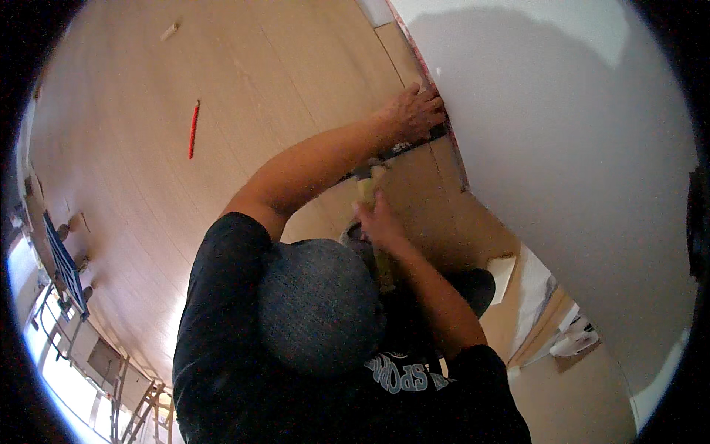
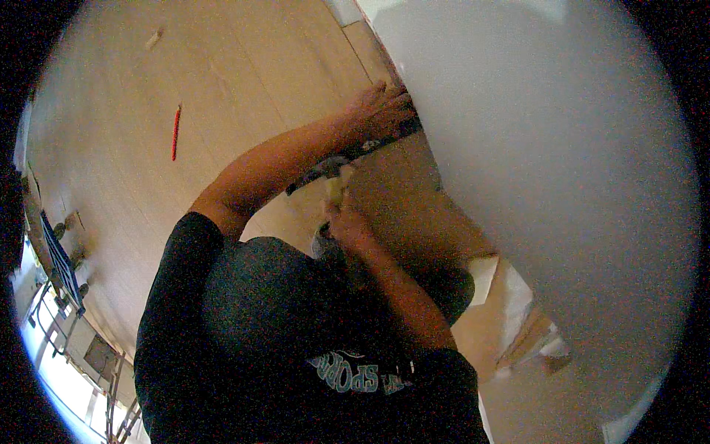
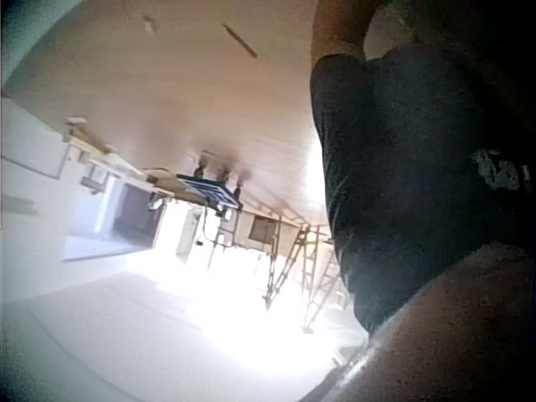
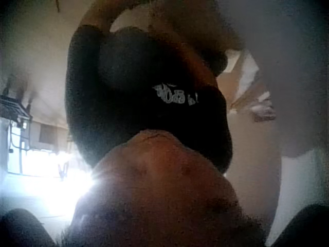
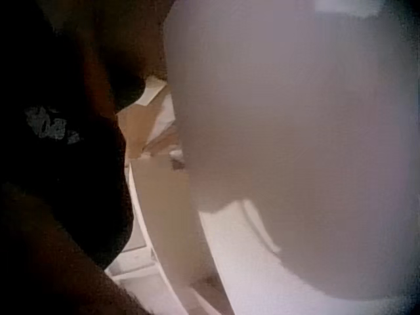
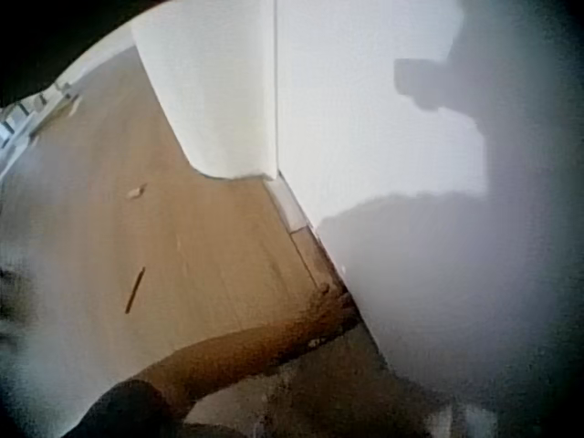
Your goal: The person installs laminate flooring by positioning planks against a wall, tapping them into place using a hammer and a pull bar, and pressing down on the edges by hand.
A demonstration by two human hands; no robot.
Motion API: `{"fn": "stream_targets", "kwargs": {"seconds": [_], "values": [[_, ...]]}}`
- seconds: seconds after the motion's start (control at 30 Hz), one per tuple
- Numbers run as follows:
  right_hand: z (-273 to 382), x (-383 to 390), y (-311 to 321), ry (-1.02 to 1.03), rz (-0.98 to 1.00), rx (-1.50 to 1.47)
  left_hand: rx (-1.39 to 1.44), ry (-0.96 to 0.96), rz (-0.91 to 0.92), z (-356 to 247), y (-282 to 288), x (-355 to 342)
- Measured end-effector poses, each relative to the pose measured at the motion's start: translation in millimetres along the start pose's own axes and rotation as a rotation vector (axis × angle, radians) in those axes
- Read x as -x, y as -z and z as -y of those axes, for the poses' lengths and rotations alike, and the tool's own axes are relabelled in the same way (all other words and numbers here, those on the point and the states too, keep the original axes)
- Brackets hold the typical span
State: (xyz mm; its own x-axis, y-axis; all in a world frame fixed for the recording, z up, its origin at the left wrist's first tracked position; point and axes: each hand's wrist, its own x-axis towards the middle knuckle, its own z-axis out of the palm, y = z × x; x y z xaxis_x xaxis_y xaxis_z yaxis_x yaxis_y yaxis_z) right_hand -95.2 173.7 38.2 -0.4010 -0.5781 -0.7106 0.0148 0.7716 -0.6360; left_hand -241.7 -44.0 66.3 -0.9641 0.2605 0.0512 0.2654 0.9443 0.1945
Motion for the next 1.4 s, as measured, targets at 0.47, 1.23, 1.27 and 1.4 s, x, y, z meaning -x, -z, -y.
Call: {"fn": "stream_targets", "kwargs": {"seconds": [0.47, 1.23, 1.27, 1.4], "values": [[20.1, 3.1, 5.6, -0.032, -0.319, 0.096, 0.004, 0.035, -0.007, -0.8, -14.0, -5.8], [55.9, 25.1, -15.0, -0.053, 0.021, -0.101, 0.050, 0.069, 0.028, -7.1, -17.5, -3.6], [58.2, 20.2, -20.7, -0.008, -0.009, -0.078, 0.056, 0.075, 0.030, 1.4, -16.1, -1.0], [64.7, 31.6, -15.1, 0.055, -0.156, -0.020, -0.058, 0.077, 0.005, 17.3, -31.1, 6.2]]}}
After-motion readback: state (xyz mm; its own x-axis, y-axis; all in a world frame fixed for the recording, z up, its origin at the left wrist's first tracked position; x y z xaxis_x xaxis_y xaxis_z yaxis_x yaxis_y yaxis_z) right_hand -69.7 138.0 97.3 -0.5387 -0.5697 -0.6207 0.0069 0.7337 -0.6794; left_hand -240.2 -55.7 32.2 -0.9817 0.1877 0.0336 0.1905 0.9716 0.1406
